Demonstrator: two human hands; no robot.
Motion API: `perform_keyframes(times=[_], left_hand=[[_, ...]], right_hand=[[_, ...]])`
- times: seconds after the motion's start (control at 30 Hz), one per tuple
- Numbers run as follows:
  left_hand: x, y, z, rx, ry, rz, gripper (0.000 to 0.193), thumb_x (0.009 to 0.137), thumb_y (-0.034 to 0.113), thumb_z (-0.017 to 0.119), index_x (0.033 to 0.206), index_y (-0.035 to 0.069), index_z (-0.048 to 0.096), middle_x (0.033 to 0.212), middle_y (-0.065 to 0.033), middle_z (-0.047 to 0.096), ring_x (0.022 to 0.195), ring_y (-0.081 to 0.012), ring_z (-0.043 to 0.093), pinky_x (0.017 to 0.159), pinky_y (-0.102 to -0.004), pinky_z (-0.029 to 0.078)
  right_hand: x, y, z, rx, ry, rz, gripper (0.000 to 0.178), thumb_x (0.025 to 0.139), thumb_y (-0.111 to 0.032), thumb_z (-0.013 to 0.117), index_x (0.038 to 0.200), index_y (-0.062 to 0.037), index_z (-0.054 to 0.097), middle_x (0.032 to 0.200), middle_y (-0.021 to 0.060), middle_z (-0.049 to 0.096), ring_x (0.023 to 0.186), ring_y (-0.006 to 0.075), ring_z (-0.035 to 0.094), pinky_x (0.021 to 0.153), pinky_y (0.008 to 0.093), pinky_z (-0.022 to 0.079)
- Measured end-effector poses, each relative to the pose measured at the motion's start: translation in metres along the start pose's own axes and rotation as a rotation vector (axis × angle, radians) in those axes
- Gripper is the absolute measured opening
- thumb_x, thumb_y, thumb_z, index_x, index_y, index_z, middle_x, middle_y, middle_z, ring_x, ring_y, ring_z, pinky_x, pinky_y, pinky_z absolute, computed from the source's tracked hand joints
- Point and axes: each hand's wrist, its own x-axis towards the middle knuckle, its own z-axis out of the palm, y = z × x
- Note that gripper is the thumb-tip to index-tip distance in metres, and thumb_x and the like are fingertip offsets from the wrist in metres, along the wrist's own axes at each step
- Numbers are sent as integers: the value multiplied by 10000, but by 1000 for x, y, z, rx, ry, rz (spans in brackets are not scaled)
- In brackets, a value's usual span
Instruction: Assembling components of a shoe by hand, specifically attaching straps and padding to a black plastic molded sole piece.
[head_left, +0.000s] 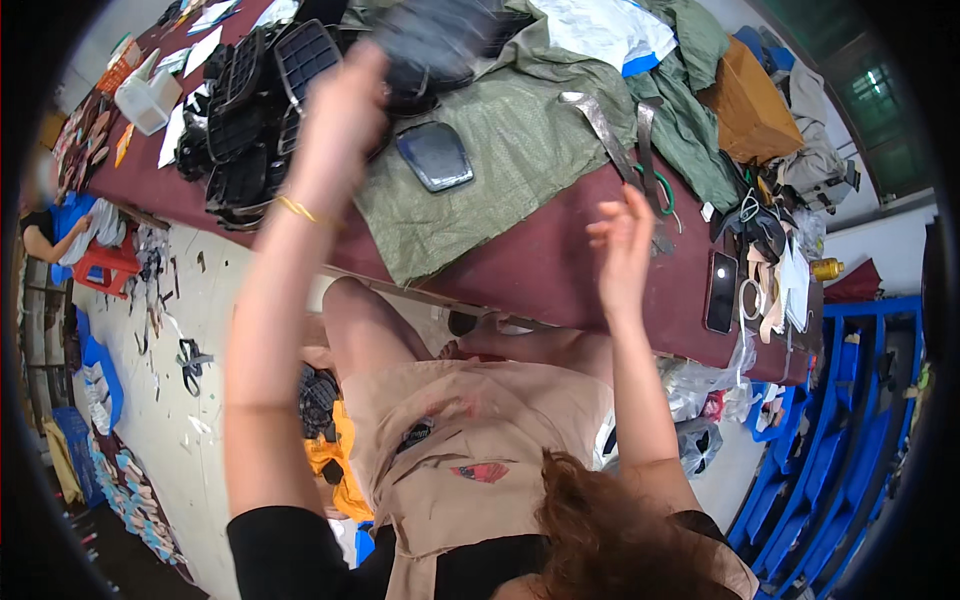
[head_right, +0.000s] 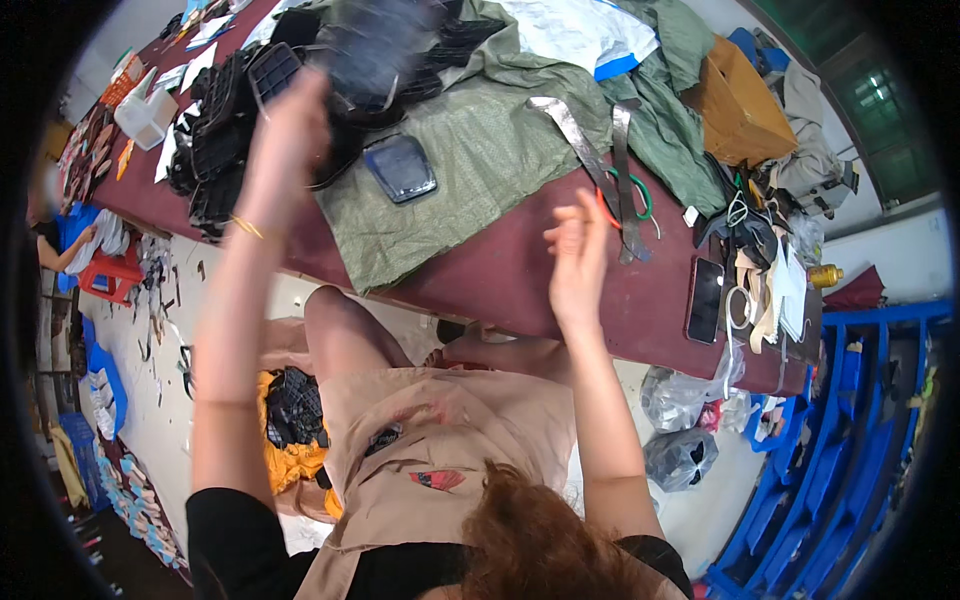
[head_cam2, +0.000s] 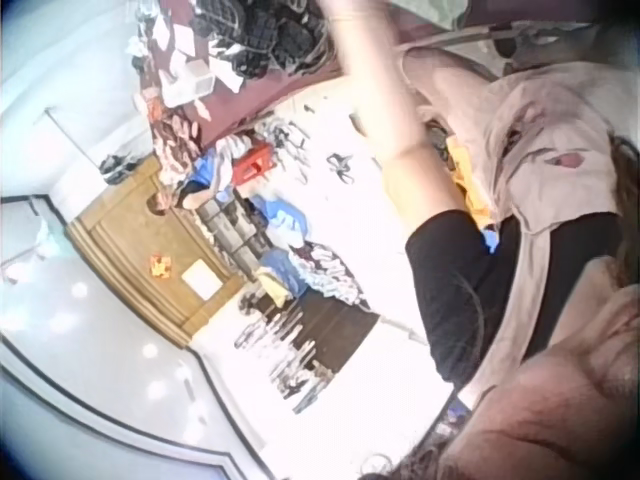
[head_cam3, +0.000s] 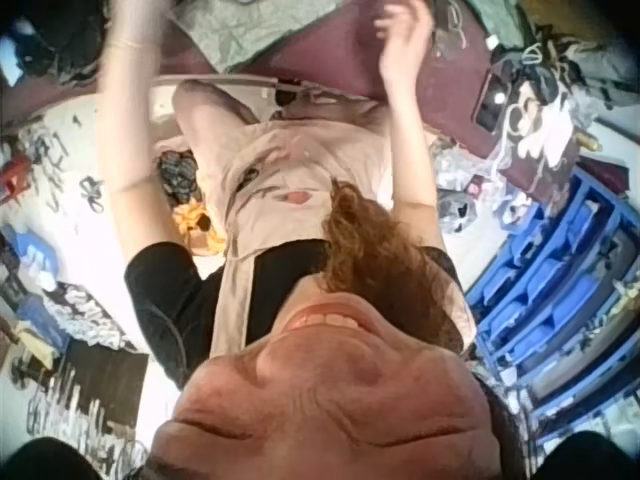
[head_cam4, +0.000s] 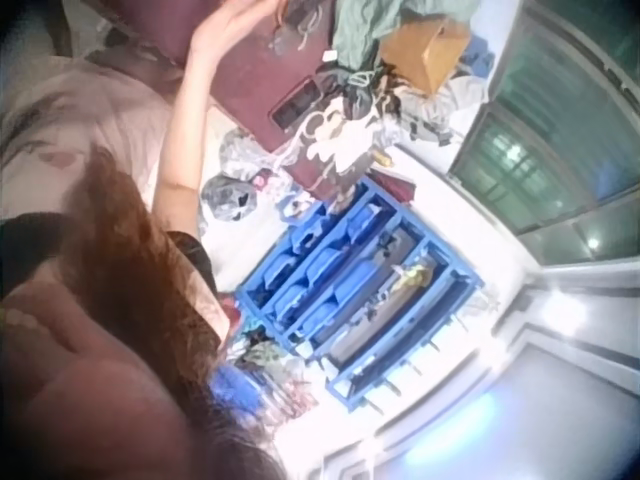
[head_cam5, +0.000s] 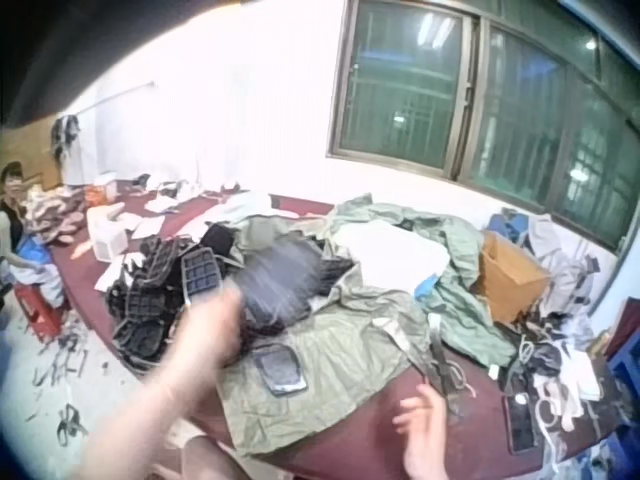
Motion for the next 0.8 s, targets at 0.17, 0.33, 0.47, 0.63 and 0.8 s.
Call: perform_keyframes(times=[0.17,0.33,0.47,0.63,0.8], left_hand=[[182,34,-116,-427,96,-49,311,894,328,541,672,157,406,507,58,275,408,-52,288,354,-191,185],[235,18,-133,-474,59,-144,329,932,361,469,693,142,411,522,60,306,417,-50,306,351,-176,232],[194,44,-101,-468,-74,17,315,949,323,445,699,132,436,536,58,313,438,-48,307,367,-184,240],[76,17,50,-83,-449,11,299,859,368,568,703,124,495,560,65,392,457,-31,330,398,-195,238],[-22,-84,158,21,-1033,-222,277,901,352,524,938,84,583,741,24,536,610,-66,470,568,-215,420]], right_hand=[[-13,75,23,-314,7,17,227,892,-175,550,1052,-15,564,877,54,557,719,95,527,623,219,444],[5,90,1,-242,113,54,111,869,-82,562,937,5,574,774,10,572,682,70,529,613,225,451],[88,74,-20,-595,214,-252,114,786,-62,594,886,-15,566,852,133,568,801,287,547,745,358,432],[137,97,-68,-1186,166,338,474,711,-231,682,1132,-79,525,1092,138,539,1107,329,437,884,496,341],[143,86,-87,-898,44,300,317,716,-166,684,996,-53,588,818,56,607,842,180,547,733,330,418]])
